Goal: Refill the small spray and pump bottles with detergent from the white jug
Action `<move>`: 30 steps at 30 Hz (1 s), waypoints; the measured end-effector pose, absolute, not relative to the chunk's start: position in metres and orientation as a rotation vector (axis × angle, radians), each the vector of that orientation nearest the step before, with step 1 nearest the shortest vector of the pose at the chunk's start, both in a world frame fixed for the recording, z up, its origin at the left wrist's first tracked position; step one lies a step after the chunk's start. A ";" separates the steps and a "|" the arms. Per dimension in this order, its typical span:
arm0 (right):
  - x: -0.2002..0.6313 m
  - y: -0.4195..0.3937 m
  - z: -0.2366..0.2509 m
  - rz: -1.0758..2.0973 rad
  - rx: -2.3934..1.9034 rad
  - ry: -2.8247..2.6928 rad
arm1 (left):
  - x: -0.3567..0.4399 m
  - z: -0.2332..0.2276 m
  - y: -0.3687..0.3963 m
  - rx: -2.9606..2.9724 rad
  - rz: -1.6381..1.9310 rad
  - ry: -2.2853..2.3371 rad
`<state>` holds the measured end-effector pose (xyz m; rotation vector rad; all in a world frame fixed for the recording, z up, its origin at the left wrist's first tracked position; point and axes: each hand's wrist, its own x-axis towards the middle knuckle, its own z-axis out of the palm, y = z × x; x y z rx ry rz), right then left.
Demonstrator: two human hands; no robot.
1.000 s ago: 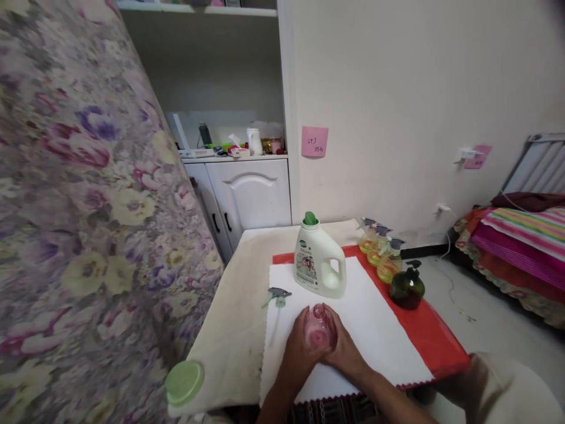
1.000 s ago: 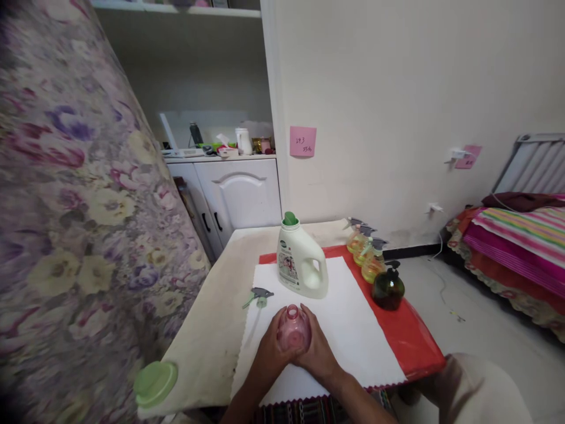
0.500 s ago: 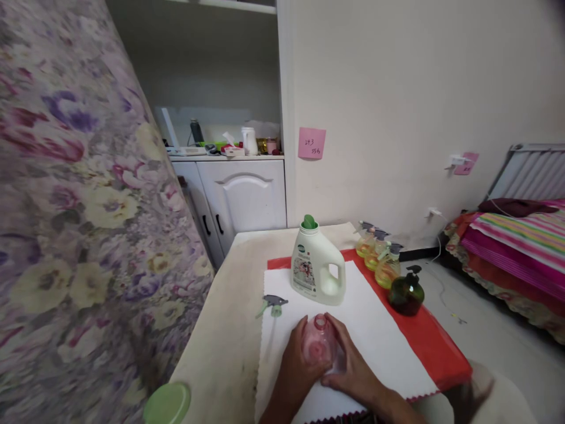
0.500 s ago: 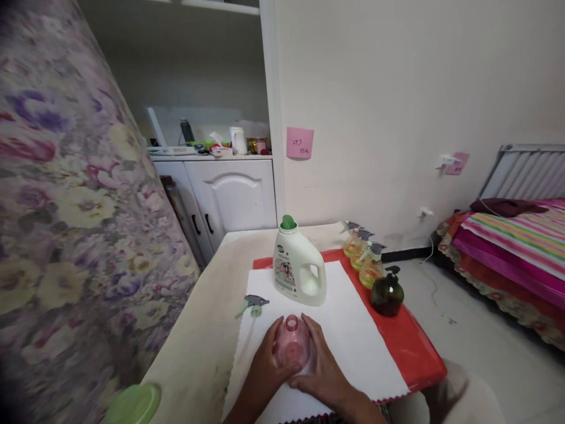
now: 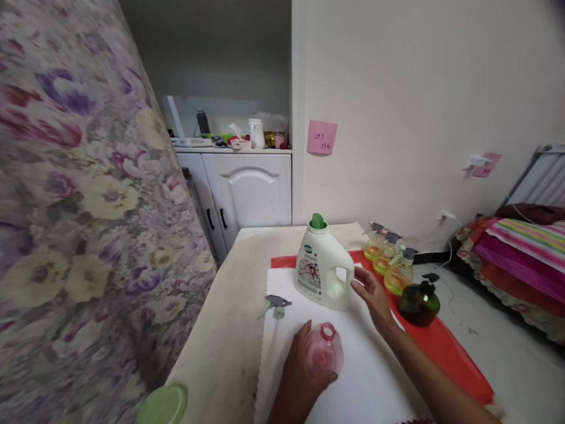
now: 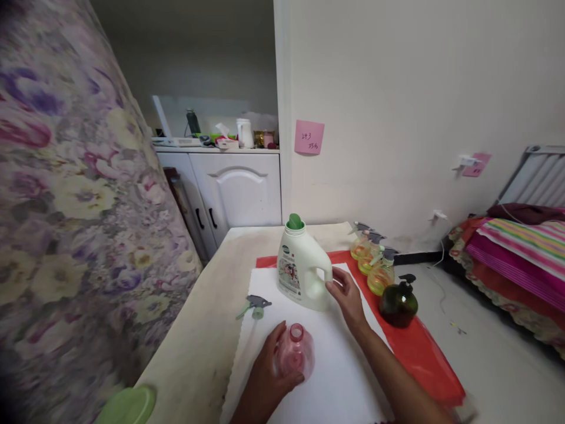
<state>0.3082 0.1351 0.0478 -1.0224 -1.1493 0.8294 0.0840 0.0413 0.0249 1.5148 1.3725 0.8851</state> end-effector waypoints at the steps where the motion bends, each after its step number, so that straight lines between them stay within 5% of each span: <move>1: 0.306 0.142 0.050 0.829 -1.022 -1.164 | 0.084 0.025 0.042 1.516 0.886 1.367; 20: 0.293 0.200 0.067 0.865 -1.096 -1.398 | 0.088 0.016 0.052 1.497 0.816 1.308; 30: 0.291 0.177 0.118 0.736 -1.158 -1.418 | 0.087 0.023 0.046 1.508 0.908 1.241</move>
